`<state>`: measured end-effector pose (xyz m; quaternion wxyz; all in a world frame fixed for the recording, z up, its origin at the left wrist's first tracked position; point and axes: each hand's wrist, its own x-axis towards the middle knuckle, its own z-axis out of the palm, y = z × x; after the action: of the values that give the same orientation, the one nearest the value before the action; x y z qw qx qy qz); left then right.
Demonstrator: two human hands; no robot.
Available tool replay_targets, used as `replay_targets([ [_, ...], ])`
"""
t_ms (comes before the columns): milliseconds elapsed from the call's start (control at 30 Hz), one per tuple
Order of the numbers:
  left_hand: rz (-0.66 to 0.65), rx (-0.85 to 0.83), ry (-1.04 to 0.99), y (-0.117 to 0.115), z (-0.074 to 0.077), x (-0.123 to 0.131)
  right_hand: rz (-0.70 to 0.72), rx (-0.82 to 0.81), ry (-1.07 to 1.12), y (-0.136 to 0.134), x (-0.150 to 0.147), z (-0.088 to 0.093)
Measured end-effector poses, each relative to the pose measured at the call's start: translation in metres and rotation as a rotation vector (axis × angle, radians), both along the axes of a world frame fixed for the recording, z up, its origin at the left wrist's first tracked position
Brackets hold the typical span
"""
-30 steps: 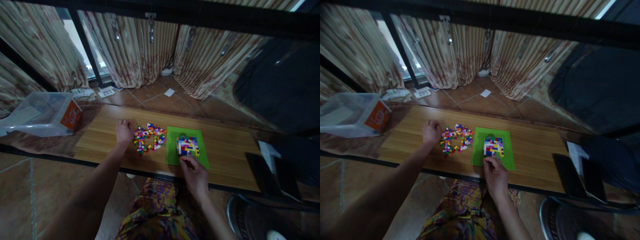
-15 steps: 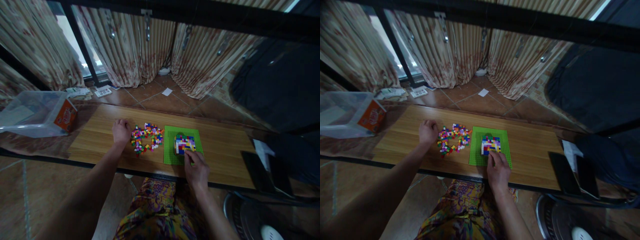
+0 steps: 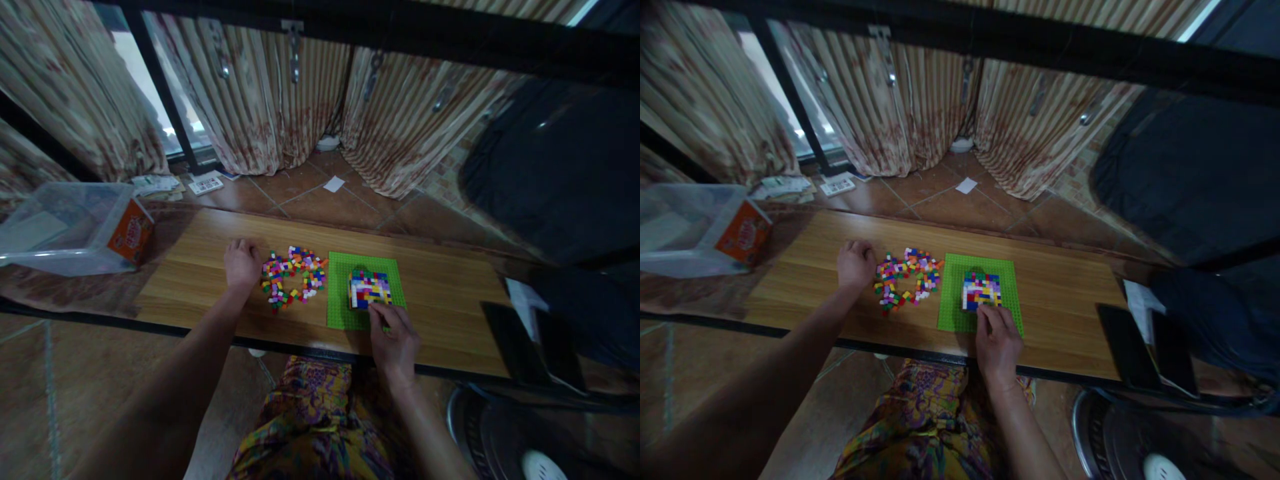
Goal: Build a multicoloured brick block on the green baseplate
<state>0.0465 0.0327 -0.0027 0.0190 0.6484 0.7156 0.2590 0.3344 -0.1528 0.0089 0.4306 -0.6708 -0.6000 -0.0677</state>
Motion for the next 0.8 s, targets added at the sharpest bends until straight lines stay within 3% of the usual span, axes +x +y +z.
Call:
replay_targets([
  [400,-0.008,0.01,0.006,0.002,-0.004,-0.001,-0.011,-0.047,-0.028,-0.009,0.0,-0.006],
  [800,0.0,0.013,0.004,0.0,-0.005,-0.003,0.029,0.007,-0.027,-0.008,0.001,-0.021],
])
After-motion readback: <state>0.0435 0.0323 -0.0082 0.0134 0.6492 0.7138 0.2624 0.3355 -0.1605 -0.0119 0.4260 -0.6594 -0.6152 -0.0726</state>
